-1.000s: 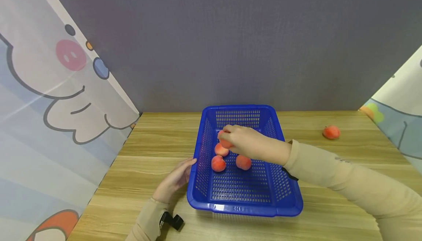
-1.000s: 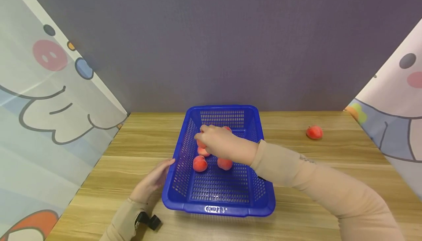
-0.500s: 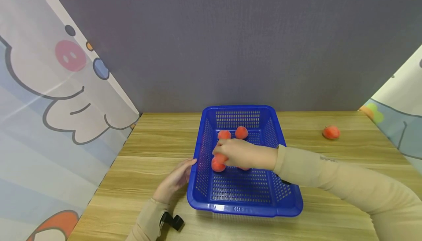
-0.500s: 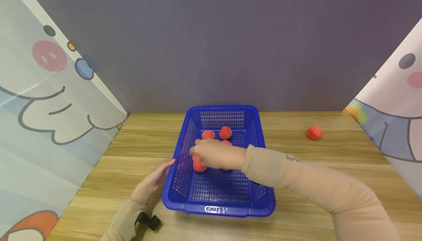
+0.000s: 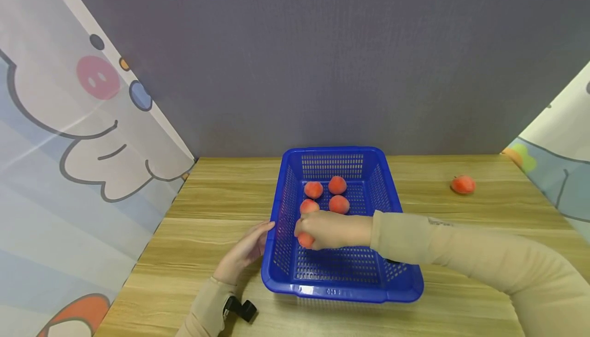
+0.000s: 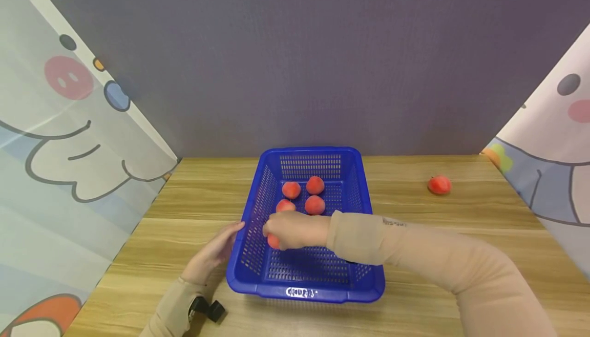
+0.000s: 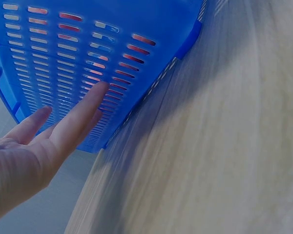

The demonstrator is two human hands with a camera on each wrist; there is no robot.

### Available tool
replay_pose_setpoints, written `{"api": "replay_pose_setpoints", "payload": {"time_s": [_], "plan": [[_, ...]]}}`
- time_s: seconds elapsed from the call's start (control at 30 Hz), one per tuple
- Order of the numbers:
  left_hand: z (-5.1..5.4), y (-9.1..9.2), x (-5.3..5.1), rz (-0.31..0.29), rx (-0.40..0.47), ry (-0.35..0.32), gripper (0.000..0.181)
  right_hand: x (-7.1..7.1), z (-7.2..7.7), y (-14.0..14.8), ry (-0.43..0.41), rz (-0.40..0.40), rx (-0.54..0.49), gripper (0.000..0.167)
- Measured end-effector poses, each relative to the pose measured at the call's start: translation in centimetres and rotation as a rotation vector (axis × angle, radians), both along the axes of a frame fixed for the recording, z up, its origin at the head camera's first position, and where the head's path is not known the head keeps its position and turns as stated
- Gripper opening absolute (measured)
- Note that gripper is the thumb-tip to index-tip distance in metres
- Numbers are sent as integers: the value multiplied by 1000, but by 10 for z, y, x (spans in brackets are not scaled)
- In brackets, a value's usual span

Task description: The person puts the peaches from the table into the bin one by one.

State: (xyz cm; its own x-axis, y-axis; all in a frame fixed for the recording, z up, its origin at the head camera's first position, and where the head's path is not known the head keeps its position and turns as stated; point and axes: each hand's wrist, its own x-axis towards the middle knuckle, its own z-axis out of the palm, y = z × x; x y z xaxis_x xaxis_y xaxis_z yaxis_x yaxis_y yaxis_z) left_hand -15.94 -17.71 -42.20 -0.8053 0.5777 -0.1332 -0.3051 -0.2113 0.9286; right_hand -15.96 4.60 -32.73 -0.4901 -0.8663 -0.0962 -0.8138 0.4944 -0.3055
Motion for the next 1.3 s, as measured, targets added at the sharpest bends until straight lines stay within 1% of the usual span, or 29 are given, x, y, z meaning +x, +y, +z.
{"api": "replay_pose_setpoints", "payload": {"time_s": [0.07,0.13,0.27,0.43,0.63,0.73,0.8,0.83,0.87,0.93,1.0,1.03,1.07,1.1,1.17,1.23,1.3], "plan": [[-1,0,0,2,-4,1,26,1,-3,-2,1,7,10,14],[-2,0,-1,5,-6,-1,26,3,-4,-4,-20,5,21,15],[-8,-1,-3,19,-7,-11,27,5,-8,-7,-36,4,67,16],[-14,-2,-6,43,-20,-18,25,6,-16,-12,15,34,103,15],[-17,-3,-6,39,-32,4,23,9,-22,-15,19,53,94,16],[-17,-3,-6,36,-30,6,25,9,-26,-16,33,77,79,16],[-16,-3,-6,36,-33,8,26,7,-33,-16,29,94,61,17],[-16,-3,-6,36,-34,8,26,5,-37,-15,-19,73,45,16],[-16,-3,-6,37,-36,7,26,0,-47,-14,-34,67,17,15],[-16,-3,-6,38,-42,5,26,-10,-68,-11,-85,19,-26,13],[-15,-3,-6,40,-39,-10,25,-13,-72,-10,-132,-27,-46,11],[-14,-2,-5,41,-36,-21,25,-13,-73,-10,-135,-32,-44,10],[-13,-2,-5,40,-32,-30,26,-13,-72,-11,-86,3,-32,10],[-11,-2,-4,37,-27,-38,26,-8,-65,-12,-75,15,-9,10],[-7,-1,-3,31,-20,-43,27,1,-49,-16,-19,77,29,10],[-4,-1,-2,24,-22,-36,28,5,-45,-19,34,121,54,10],[-1,0,-1,18,-32,-21,28,8,-43,-21,57,118,70,11]]}}
